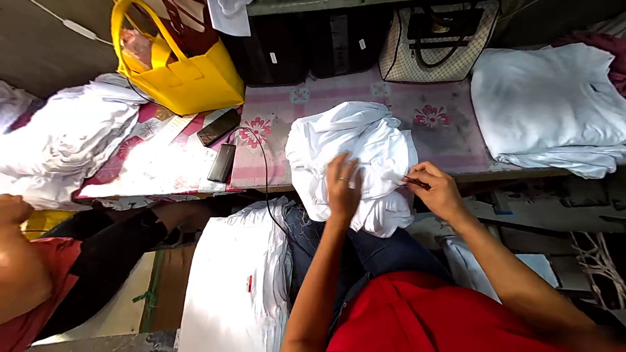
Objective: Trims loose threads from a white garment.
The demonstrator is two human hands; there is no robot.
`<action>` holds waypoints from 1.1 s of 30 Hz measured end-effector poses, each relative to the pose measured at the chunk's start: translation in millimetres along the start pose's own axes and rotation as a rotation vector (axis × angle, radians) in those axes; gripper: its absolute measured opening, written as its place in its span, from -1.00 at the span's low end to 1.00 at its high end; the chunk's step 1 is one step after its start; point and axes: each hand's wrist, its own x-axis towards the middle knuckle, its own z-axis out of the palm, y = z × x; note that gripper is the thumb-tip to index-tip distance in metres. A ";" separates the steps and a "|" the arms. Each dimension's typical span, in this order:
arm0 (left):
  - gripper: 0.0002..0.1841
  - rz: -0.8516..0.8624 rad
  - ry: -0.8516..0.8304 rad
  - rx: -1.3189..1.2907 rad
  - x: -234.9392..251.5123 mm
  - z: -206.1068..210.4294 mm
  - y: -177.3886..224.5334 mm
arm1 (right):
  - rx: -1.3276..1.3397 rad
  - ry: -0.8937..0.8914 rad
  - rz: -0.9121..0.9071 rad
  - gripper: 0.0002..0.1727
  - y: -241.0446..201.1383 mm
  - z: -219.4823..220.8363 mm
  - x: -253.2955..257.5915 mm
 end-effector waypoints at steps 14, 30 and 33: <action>-0.93 -0.187 -0.034 0.163 -6.4 -51.2 -44.2 | 0.304 0.063 0.014 -0.88 -42.9 -11.6 15.7; -0.90 -0.407 -0.033 -0.080 -25.7 -87.9 -66.2 | 0.246 -0.049 0.218 -0.85 -46.4 -14.4 20.2; -0.80 -0.678 -0.467 0.100 -34.3 -133.3 -46.7 | 0.294 -0.007 0.221 -0.89 -44.4 -17.1 25.3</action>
